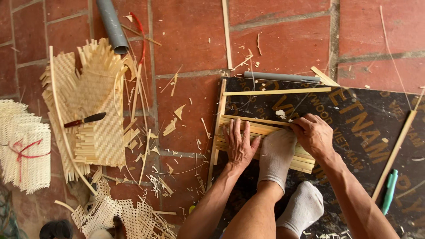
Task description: The person sits on a low stool and weaves thin bamboo strips onto a wooden frame laid on the floor, placing strips one at a time across the frame and pressing them tight using their hands and foot, building up a woven bamboo panel.
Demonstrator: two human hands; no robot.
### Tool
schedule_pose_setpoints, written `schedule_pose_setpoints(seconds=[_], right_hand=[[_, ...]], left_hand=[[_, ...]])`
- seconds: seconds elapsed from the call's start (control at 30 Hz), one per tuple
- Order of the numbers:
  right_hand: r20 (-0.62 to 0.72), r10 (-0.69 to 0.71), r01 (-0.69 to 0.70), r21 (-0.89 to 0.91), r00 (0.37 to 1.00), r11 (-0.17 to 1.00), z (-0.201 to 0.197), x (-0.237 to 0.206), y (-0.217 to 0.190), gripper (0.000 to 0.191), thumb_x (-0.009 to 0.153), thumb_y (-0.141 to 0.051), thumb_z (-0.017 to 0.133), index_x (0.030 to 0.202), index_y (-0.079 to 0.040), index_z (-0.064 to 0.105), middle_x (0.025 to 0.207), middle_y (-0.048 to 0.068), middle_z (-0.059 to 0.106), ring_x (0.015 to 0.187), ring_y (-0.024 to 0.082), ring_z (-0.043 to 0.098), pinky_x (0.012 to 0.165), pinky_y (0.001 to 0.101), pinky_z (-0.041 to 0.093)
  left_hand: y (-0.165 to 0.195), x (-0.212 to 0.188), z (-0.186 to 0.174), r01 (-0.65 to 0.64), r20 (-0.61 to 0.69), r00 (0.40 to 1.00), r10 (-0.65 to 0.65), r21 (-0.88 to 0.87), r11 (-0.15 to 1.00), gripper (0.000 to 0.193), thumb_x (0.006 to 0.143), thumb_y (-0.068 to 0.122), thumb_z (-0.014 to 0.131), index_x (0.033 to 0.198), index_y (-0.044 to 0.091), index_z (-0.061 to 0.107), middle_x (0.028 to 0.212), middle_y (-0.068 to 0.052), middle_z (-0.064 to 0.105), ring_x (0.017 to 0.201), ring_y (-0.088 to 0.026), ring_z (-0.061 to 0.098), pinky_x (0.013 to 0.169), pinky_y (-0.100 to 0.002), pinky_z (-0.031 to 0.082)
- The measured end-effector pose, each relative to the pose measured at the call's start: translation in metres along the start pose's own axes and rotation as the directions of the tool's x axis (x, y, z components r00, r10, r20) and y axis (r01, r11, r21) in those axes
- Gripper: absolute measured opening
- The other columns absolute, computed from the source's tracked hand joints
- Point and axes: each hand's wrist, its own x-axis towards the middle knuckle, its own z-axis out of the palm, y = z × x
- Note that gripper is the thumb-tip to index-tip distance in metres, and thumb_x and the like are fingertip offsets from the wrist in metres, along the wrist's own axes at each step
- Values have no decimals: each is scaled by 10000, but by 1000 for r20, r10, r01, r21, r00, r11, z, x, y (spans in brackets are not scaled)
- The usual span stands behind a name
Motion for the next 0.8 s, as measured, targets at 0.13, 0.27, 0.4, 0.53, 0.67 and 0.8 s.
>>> schedule_pose_setpoints(seconds=[0.13, 0.27, 0.4, 0.53, 0.67, 0.8], right_hand=[[-55, -72, 62, -163, 996, 985, -3, -2, -2, 70, 827, -204, 773, 890, -174, 779, 905, 7, 660, 934, 259, 601, 808, 429, 430], [-137, -17, -4, -155, 990, 988, -4, -18, -3, 110, 865, -218, 777, 969, -182, 777, 968, -16, 648, 980, 233, 574, 879, 425, 375], [-160, 31, -49, -106, 987, 993, 1, -35, 0, 98, 868, -199, 783, 963, -180, 770, 970, -17, 649, 964, 222, 574, 884, 419, 380], [-146, 42, -58, -109, 988, 992, 8, -40, 5, 99, 859, -158, 776, 957, -173, 778, 936, -20, 648, 946, 221, 580, 879, 415, 381], [-139, 46, -56, -73, 989, 996, -1, -57, 6, 254, 914, -126, 729, 1167, -139, 736, 1116, 3, 683, 1111, 222, 595, 993, 426, 395], [-125, 39, -64, -202, 991, 977, -18, -94, 5, 528, 956, -189, 672, 1450, -53, 545, 1496, 109, 561, 1434, 283, 465, 1177, 519, 305]], left_hand=[[-1, 0, 4, -6, 99, 995, 11, -55, 998, 762, 997, 419, 646, 1550, -19, 357, 1681, -232, 269, 1574, -409, 251, 1288, -611, 141], [-2, -3, 8, -5, 71, 997, 11, -86, 996, 791, 995, 440, 635, 1554, -14, 309, 1674, -242, 244, 1569, -405, 210, 1284, -591, 111], [-2, -8, 13, 25, 85, 996, -19, -79, 997, 804, 1048, 498, 537, 1607, -8, 256, 1679, -234, 242, 1577, -411, 202, 1294, -590, 101], [-2, -11, 17, 62, 162, 984, -80, 111, 992, 762, 1038, 596, 380, 1623, 116, 286, 1698, -181, 226, 1578, -360, 188, 1280, -580, 52], [0, -14, 12, 71, 219, 971, -92, 102, 992, 763, 1054, 612, 313, 1636, 122, 267, 1719, -165, 188, 1599, -336, 144, 1277, -584, 2], [3, -16, 5, 52, 224, 972, -73, 97, 994, 787, 1041, 609, 338, 1633, 97, 255, 1714, -176, 169, 1588, -338, 117, 1255, -592, -11]])
